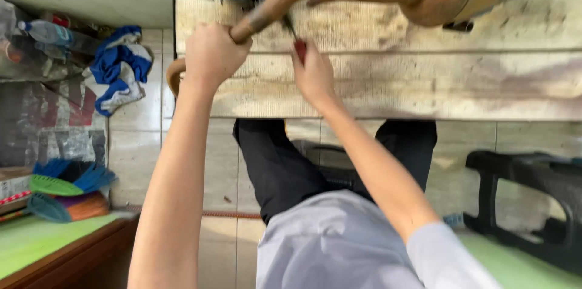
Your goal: The person scrubs a motorcycle muffler with a wire brush to remove rust and dirt.
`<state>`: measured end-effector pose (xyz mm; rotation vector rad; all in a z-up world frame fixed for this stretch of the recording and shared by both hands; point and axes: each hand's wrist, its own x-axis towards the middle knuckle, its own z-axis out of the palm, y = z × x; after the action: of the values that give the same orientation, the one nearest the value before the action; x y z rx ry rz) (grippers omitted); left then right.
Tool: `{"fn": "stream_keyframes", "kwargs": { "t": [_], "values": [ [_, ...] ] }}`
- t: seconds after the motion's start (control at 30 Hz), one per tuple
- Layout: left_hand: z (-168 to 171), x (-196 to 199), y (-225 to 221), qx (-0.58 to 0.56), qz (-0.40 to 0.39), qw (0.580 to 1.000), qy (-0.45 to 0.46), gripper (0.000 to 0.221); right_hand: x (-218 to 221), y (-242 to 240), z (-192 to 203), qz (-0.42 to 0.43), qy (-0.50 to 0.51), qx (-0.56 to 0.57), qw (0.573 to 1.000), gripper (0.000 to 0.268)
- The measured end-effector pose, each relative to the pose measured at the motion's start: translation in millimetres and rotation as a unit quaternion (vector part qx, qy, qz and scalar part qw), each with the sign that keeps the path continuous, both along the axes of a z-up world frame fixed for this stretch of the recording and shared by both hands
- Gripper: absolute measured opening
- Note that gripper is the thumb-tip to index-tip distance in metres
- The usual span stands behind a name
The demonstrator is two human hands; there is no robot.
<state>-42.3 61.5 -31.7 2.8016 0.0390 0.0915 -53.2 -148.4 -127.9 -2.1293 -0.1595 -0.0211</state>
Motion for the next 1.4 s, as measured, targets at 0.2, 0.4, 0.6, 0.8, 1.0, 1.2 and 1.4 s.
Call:
{"fn": "stream_keyframes", "kwargs": {
  "t": [0.2,0.4,0.6,0.8,1.0,1.2,1.4],
  "values": [
    [6,3,-2,-0.017,0.003,1.0,0.025,0.027,-14,-6,1,0.031,0.092,-0.029,0.995,0.029],
    [0,-1,-2,-0.011,0.001,1.0,0.004,0.026,14,0,3,0.045,-0.007,-0.038,0.998,0.03],
    [3,3,-1,-0.009,0.004,1.0,0.007,0.027,-27,-20,5,0.03,0.083,-0.02,0.996,0.03],
    [3,-6,-5,-0.028,0.002,0.999,0.016,0.025,21,-9,14,0.007,0.058,-0.005,0.998,0.036],
    [-8,0,0,-0.009,-0.002,1.0,-0.014,0.028,-20,-35,12,-0.004,0.139,0.026,0.99,0.036],
    [-5,-7,-4,0.005,0.001,1.0,-0.005,0.027,9,-52,-22,-0.061,-0.059,-0.049,0.995,0.039],
    [-3,1,1,-0.012,0.008,1.0,-0.009,0.029,-35,-67,-43,-0.057,-0.05,-0.01,0.997,0.038]
  ]
}}
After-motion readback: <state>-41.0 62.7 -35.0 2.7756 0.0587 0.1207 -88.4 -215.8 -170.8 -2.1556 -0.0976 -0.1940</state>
